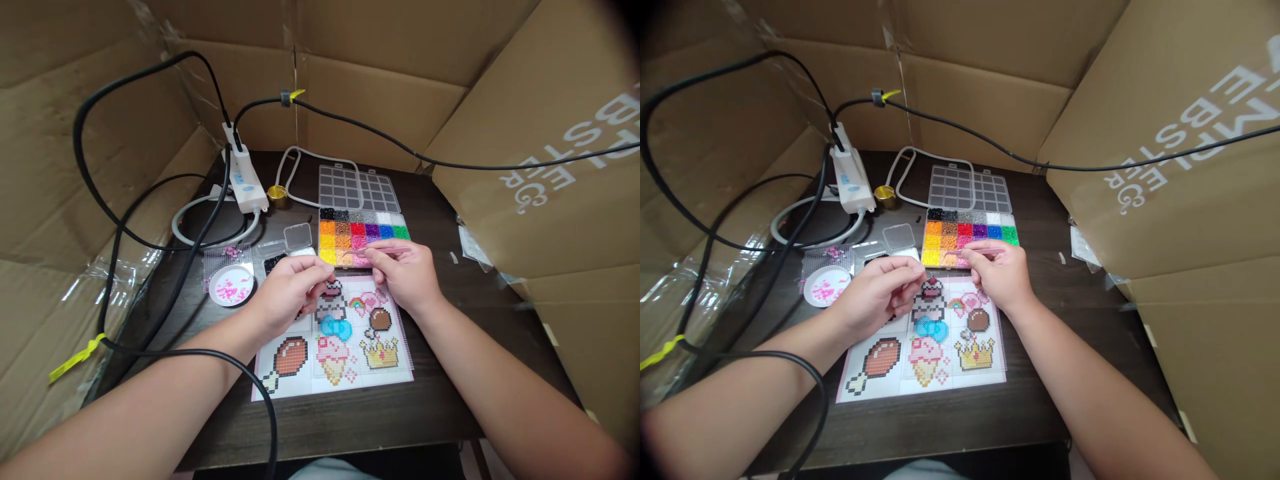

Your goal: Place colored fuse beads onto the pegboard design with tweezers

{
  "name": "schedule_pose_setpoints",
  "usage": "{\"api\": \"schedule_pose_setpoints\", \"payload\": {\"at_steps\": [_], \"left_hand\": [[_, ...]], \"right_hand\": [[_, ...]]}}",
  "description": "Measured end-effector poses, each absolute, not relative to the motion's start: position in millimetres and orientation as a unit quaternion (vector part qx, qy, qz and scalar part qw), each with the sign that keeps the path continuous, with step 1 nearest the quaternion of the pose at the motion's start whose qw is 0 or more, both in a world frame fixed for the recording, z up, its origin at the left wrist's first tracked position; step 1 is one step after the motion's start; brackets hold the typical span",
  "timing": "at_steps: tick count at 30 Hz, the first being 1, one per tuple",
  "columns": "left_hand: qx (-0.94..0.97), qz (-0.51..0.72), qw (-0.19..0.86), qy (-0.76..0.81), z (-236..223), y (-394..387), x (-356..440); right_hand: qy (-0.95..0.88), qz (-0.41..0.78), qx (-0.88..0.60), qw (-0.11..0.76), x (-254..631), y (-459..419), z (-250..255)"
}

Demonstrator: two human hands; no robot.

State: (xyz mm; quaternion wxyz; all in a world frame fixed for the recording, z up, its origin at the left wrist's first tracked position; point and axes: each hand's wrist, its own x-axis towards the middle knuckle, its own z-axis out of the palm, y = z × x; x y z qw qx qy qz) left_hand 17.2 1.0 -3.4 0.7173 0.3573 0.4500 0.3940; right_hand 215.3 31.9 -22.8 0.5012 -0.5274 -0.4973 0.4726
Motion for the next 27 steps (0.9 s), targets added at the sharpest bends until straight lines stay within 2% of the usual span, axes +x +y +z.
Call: {"api": "schedule_pose_setpoints", "payload": {"at_steps": [22,27], "left_hand": [[0.368,0.399,0.709,0.45,-5.8,1.5,16.9],[0.369,0.399,0.707,0.453,-4.5,1.8,17.3]], "right_hand": [[-0.523,0.447,-0.555,0.468,215.6,30.6,-26.4],[-0.533,0.406,-0.543,0.507,221.7,27.3,-12.9]]}}
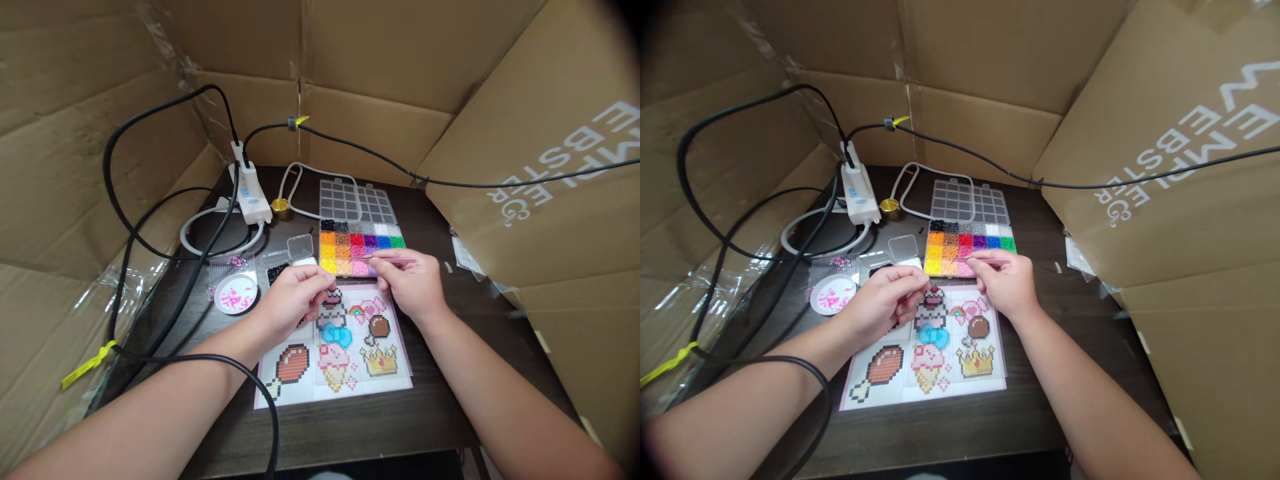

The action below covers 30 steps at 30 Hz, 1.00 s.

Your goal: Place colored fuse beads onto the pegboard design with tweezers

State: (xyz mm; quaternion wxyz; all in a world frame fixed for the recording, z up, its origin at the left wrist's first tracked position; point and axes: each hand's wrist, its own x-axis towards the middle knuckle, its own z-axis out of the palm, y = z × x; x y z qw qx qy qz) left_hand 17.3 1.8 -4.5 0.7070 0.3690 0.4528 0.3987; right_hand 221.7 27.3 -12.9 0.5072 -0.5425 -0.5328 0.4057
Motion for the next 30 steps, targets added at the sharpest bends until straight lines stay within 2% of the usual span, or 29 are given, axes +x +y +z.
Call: {"api": "schedule_pose_setpoints", "payload": {"at_steps": [4,7,11,16,30], "left_hand": [[0.368,0.399,0.708,0.452,-4.3,2.2,17.8],[0.371,0.401,0.707,0.449,-4.9,2.5,17.8],[0.38,0.401,0.705,0.445,-5.5,3.4,18.0],[0.379,0.399,0.703,0.451,-5.1,3.4,19.5],[0.381,0.4,0.7,0.452,-2.2,2.0,20.4]], "right_hand": [[-0.538,0.374,-0.516,0.552,240.7,6.6,6.4],[-0.558,0.389,-0.52,0.517,256.6,-22.8,10.8],[-0.566,0.434,-0.541,0.446,269.6,-59.9,-8.1],[-0.532,0.455,-0.558,0.446,272.3,-74.2,-31.0],[-0.517,0.475,-0.565,0.433,269.2,-71.4,-31.1]]}}
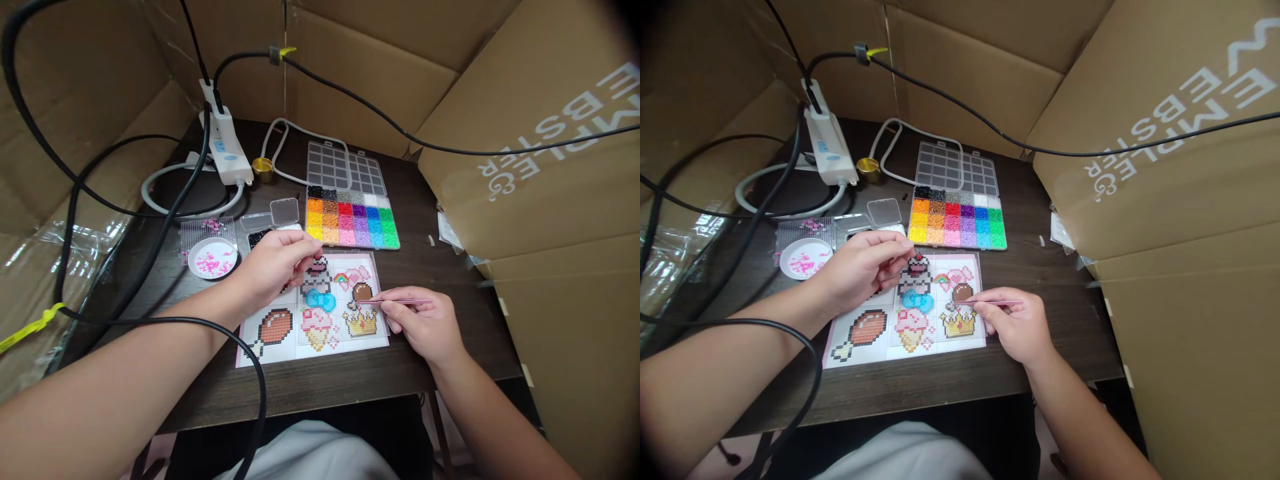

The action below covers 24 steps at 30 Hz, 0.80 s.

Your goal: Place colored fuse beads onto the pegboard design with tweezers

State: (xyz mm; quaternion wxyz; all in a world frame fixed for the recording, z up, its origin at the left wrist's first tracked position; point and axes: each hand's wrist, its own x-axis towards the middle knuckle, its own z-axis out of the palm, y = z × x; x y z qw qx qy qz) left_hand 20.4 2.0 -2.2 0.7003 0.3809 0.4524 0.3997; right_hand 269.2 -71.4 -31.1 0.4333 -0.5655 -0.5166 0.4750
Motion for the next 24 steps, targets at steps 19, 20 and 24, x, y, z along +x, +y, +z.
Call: {"api": "schedule_pose_setpoints", "payload": {"at_steps": [19,20,24], "left_hand": [[0.383,0.383,0.701,0.464,-6.8,2.7,17.5],[0.381,0.381,0.701,0.467,-6.6,3.0,16.9],[0.376,0.374,0.705,0.471,-6.5,3.6,14.8]], "right_hand": [[-0.528,0.416,-0.515,0.532,246.5,-5.8,-8.6],[-0.537,0.4,-0.522,0.529,238.0,4.9,-5.1],[-0.556,0.384,-0.545,0.497,210.3,31.6,-6.3]]}}
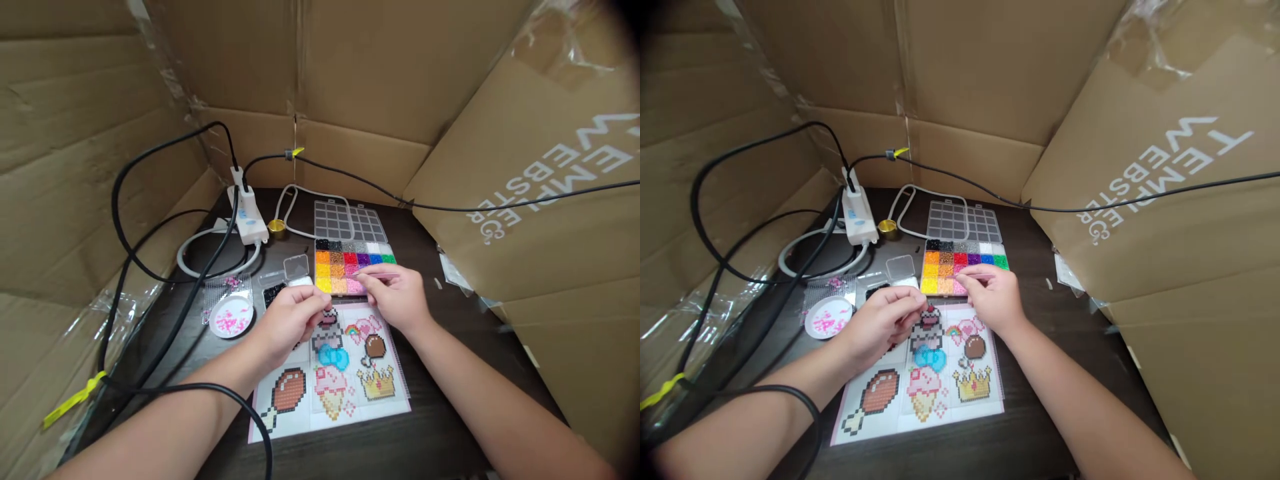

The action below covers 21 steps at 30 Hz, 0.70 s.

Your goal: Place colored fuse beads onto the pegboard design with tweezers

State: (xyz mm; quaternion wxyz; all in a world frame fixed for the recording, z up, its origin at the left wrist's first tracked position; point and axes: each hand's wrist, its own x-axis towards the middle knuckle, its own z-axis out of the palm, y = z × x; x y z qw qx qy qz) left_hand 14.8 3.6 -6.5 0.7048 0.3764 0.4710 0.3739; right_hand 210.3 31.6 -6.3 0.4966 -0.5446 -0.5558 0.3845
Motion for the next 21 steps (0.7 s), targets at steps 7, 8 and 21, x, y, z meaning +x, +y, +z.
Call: {"api": "schedule_pose_setpoints", "payload": {"at_steps": [7,8,21], "left_hand": [[0.394,0.373,0.703,0.461,-9.8,3.4,15.2],[0.395,0.371,0.703,0.461,-10.0,3.4,15.4],[0.404,0.366,0.7,0.462,-9.9,4.2,14.5]], "right_hand": [[-0.601,0.333,-0.556,0.468,211.5,31.2,-17.9],[-0.599,0.333,-0.557,0.47,212.4,32.3,-17.0],[-0.524,0.408,-0.56,0.495,204.1,49.3,-23.0]]}}
